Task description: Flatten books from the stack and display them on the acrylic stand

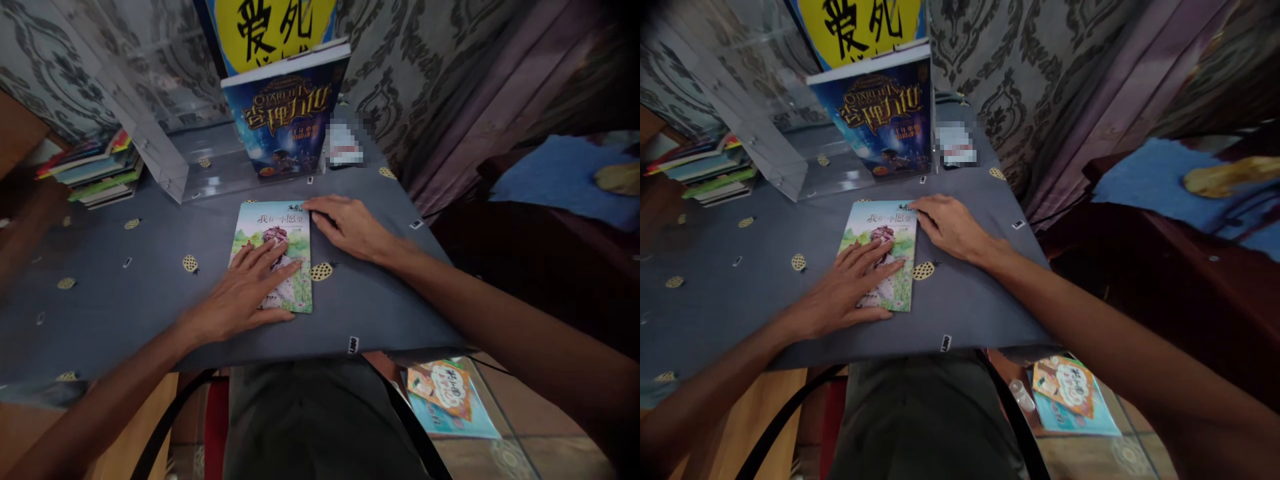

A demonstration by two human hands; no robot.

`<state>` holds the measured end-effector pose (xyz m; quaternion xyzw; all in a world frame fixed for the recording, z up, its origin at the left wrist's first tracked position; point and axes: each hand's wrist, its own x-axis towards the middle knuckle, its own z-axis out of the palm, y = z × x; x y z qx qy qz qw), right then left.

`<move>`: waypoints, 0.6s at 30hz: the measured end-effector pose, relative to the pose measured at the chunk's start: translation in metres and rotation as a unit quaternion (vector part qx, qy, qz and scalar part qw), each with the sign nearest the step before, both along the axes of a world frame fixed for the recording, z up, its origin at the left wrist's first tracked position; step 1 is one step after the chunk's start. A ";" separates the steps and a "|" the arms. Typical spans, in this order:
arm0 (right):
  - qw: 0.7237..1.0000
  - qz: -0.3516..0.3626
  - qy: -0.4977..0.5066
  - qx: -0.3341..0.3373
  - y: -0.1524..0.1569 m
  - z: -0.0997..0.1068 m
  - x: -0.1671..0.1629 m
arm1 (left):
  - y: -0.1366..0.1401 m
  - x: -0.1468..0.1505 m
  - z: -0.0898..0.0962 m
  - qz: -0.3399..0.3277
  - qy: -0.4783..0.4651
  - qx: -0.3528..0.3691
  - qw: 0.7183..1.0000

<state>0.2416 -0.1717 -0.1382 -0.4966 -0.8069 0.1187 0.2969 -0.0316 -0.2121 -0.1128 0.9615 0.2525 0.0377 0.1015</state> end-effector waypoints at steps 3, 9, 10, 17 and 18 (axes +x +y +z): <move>1.000 0.028 0.010 -0.004 0.002 -0.003 0.001 | -0.005 0.012 -0.006 0.021 -0.010 0.026 0.999; 0.999 0.047 0.002 0.003 -0.029 0.002 0.001 | -0.007 0.017 -0.010 0.023 -0.017 0.050 0.998; 0.998 0.056 0.006 0.010 -0.038 0.003 0.000 | -0.007 0.016 -0.011 0.024 -0.017 0.052 0.998; 0.987 0.136 0.030 0.076 -0.102 0.005 -0.004 | -0.006 0.014 -0.013 0.025 -0.040 0.034 0.998; 0.986 0.143 0.031 0.083 -0.108 0.005 -0.004 | -0.006 0.014 -0.013 0.019 -0.042 0.032 0.998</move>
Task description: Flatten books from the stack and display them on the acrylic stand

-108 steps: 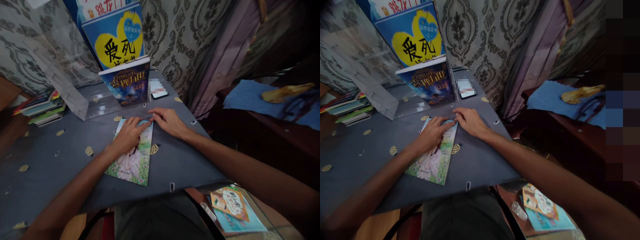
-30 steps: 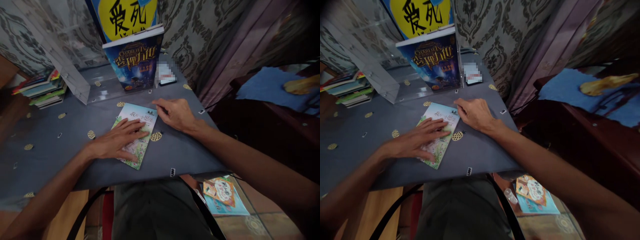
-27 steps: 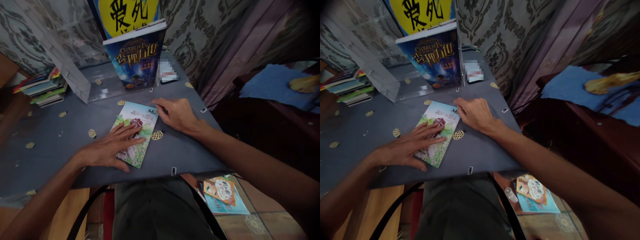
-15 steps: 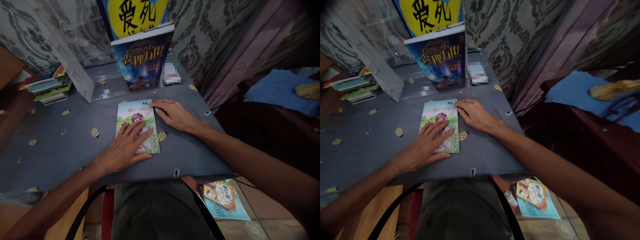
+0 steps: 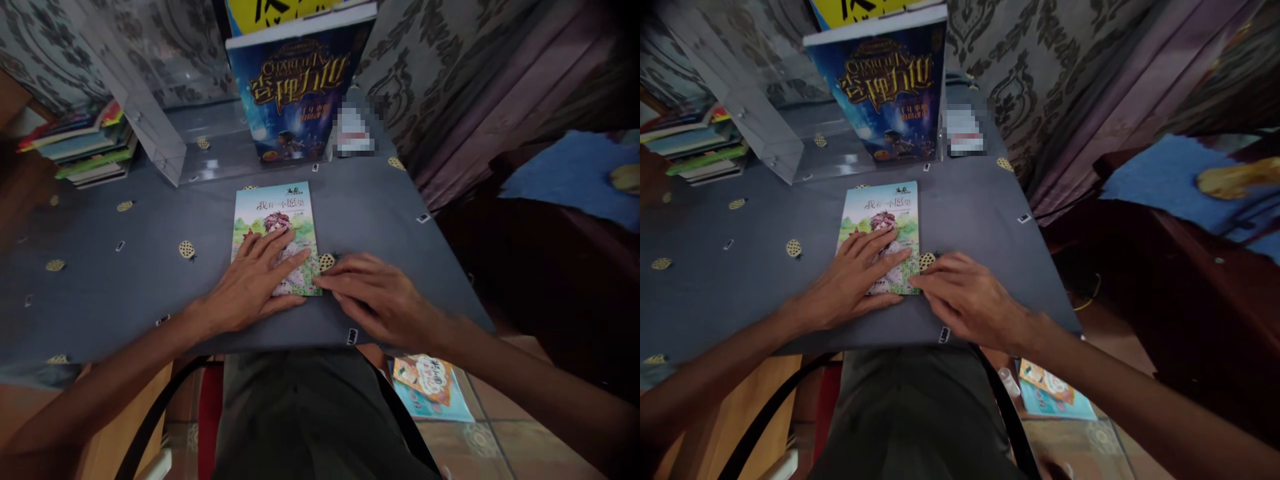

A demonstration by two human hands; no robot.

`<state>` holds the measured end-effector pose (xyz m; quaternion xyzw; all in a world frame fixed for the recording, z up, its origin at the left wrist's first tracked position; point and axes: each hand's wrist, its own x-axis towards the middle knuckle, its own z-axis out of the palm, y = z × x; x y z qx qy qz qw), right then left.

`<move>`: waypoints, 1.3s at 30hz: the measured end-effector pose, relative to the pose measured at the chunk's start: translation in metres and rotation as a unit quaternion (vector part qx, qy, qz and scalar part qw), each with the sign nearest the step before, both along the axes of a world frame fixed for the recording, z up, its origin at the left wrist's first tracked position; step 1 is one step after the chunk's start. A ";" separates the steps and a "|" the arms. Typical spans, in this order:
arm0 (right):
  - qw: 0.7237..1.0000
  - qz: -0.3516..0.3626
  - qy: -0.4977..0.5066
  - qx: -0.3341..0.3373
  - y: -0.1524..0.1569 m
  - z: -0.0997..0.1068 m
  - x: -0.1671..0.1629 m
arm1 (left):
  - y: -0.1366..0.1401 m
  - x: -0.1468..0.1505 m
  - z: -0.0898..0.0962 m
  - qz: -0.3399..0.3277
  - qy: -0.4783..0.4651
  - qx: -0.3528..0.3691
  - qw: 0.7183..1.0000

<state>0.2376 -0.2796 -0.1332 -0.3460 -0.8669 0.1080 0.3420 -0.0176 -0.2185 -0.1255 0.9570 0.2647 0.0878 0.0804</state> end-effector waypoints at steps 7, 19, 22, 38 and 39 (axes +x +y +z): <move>0.999 0.028 -0.010 0.031 -0.017 0.002 -0.001 | 0.001 -0.004 0.006 -0.090 -0.025 -0.010 0.996; 0.999 0.036 -0.024 0.029 -0.017 0.000 0.000 | -0.001 -0.015 0.005 -0.144 -0.061 0.031 0.987; 0.999 0.035 -0.024 0.022 -0.017 0.000 0.000 | -0.004 -0.019 0.005 -0.146 -0.068 0.034 0.986; 0.994 -0.054 -0.090 -0.034 0.029 -0.003 -0.006 | 0.013 -0.057 0.004 0.029 -0.085 0.003 0.996; 0.992 -0.071 -0.099 -0.044 0.036 -0.003 -0.008 | 0.016 -0.058 0.002 0.056 -0.075 0.003 0.996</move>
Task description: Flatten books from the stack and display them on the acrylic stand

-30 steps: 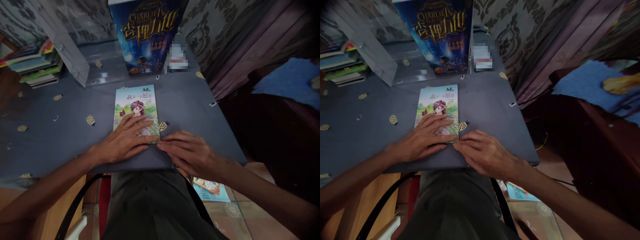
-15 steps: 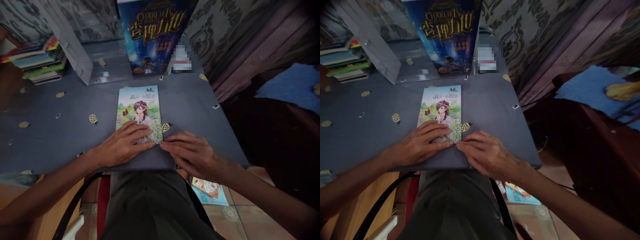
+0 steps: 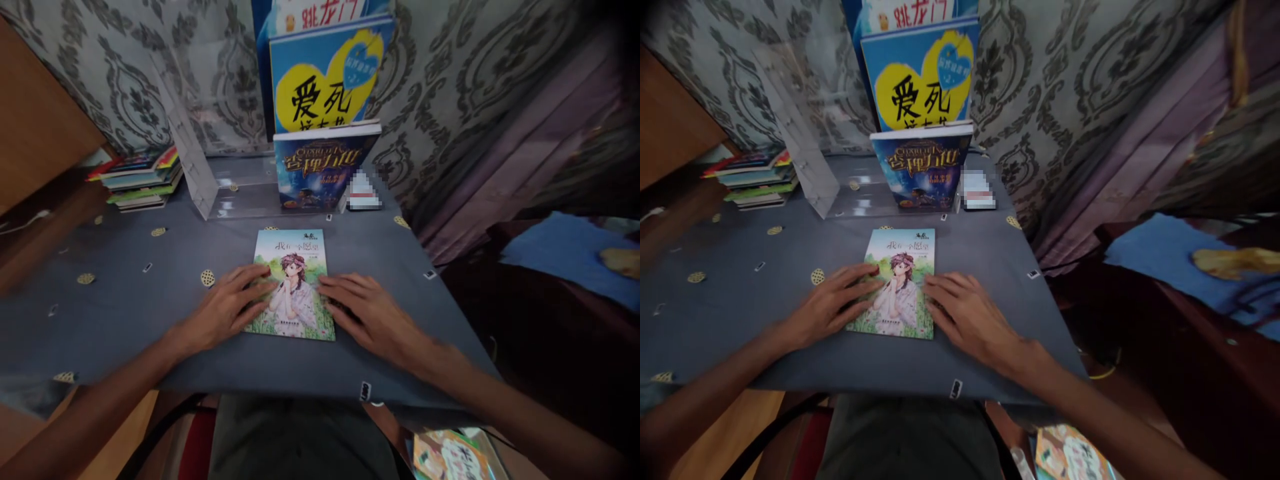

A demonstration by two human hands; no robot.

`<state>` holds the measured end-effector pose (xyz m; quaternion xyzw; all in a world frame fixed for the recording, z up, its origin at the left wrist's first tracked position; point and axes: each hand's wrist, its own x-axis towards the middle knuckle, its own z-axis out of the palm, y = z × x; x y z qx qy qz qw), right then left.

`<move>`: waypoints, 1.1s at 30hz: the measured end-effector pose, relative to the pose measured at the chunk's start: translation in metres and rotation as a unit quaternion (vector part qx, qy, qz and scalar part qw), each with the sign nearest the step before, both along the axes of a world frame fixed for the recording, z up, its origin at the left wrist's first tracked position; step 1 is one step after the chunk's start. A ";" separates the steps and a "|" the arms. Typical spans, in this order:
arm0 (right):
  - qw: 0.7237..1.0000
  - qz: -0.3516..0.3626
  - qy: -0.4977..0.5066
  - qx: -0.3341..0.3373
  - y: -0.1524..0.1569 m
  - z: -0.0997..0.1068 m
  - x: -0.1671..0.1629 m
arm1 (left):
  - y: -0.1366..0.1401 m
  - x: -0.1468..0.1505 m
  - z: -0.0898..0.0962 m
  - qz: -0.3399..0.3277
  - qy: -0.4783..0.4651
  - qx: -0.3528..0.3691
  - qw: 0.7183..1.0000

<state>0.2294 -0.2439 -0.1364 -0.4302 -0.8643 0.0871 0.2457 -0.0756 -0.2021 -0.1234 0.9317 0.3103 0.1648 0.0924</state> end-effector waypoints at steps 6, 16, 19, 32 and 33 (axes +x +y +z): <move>0.996 -0.069 -0.041 -0.024 0.042 -0.002 -0.013 | 0.016 0.011 -0.014 0.145 0.037 -0.007 0.989; 0.990 -0.124 -0.068 -0.014 0.050 -0.016 -0.037 | 0.037 0.025 -0.009 0.189 -0.293 -0.264 0.900; 0.991 -0.123 -0.051 -0.006 0.050 -0.019 -0.035 | 0.043 0.024 -0.011 0.225 -0.404 -0.340 0.819; 0.992 -0.123 -0.017 0.004 0.050 -0.029 -0.031 | 0.069 0.029 0.021 0.282 -0.510 -0.531 0.615; 0.992 -0.123 -0.016 0.000 0.050 -0.028 -0.031 | 0.070 0.029 0.021 0.266 -0.495 -0.541 0.627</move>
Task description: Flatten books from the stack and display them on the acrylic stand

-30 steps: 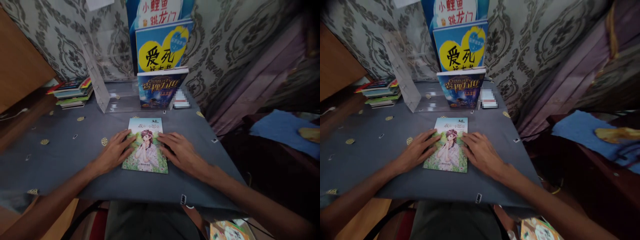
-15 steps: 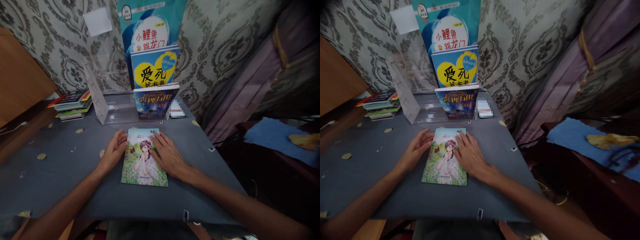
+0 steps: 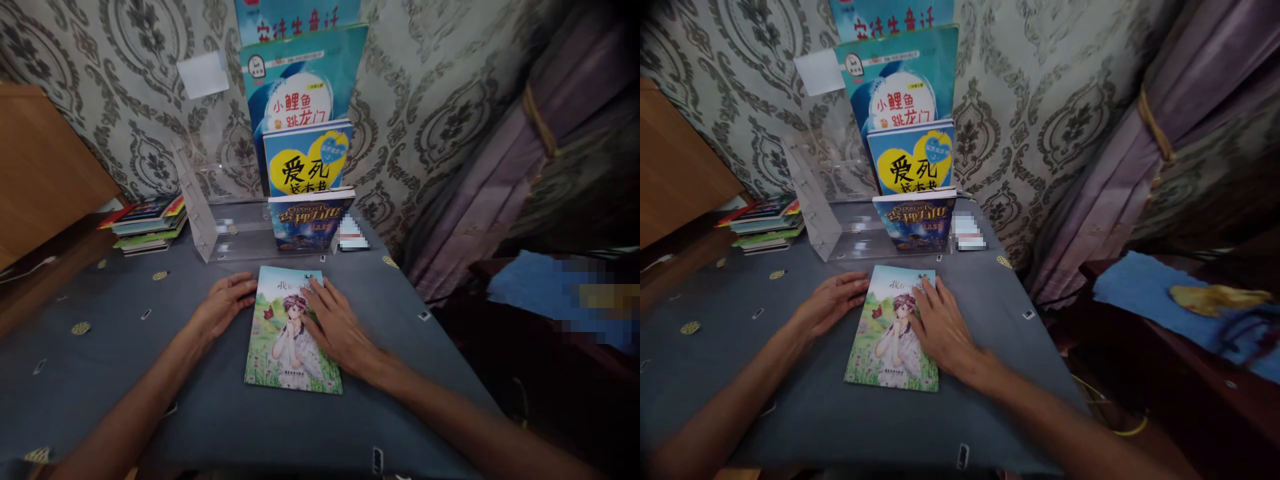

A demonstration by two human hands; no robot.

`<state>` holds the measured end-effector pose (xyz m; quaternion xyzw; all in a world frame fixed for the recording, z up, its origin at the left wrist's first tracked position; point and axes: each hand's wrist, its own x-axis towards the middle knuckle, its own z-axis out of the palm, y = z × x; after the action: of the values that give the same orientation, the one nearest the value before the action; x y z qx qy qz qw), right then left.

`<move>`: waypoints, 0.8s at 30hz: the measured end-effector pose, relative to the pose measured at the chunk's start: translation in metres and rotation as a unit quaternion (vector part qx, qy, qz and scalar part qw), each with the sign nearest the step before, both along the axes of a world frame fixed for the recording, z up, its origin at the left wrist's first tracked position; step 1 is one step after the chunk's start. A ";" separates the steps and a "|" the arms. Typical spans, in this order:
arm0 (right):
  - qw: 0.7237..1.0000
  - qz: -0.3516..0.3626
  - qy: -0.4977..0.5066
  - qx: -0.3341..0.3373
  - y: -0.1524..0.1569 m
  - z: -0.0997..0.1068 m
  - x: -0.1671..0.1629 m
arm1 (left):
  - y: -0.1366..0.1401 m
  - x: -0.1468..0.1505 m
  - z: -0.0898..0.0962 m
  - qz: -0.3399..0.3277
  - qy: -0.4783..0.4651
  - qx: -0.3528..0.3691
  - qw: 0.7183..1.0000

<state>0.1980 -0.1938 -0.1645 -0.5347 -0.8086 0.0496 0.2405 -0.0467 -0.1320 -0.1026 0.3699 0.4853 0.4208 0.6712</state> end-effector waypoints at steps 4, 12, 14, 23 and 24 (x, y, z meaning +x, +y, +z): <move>1.000 -0.002 0.005 -0.014 -0.001 0.003 -0.001 | -0.005 0.004 -0.004 -0.135 0.023 0.016 0.990; 0.986 -0.020 0.161 -0.038 -0.001 0.015 0.013 | -0.025 0.013 0.003 -0.140 0.010 0.058 0.988; 0.955 0.004 0.279 -0.100 0.001 0.024 0.017 | -0.027 0.013 0.008 -0.120 0.003 0.074 0.990; 0.853 0.131 0.462 -0.203 -0.019 0.065 0.023 | -0.039 0.005 0.022 -0.041 0.029 0.182 0.982; 0.881 0.121 0.431 -0.155 -0.023 0.068 0.024 | -0.042 0.002 0.021 -0.028 0.036 0.193 0.980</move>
<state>0.2216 -0.2165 -0.0966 -0.3886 -0.6655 0.4284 0.4717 -0.0445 -0.1741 -0.0811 0.5206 0.4084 0.4743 0.5807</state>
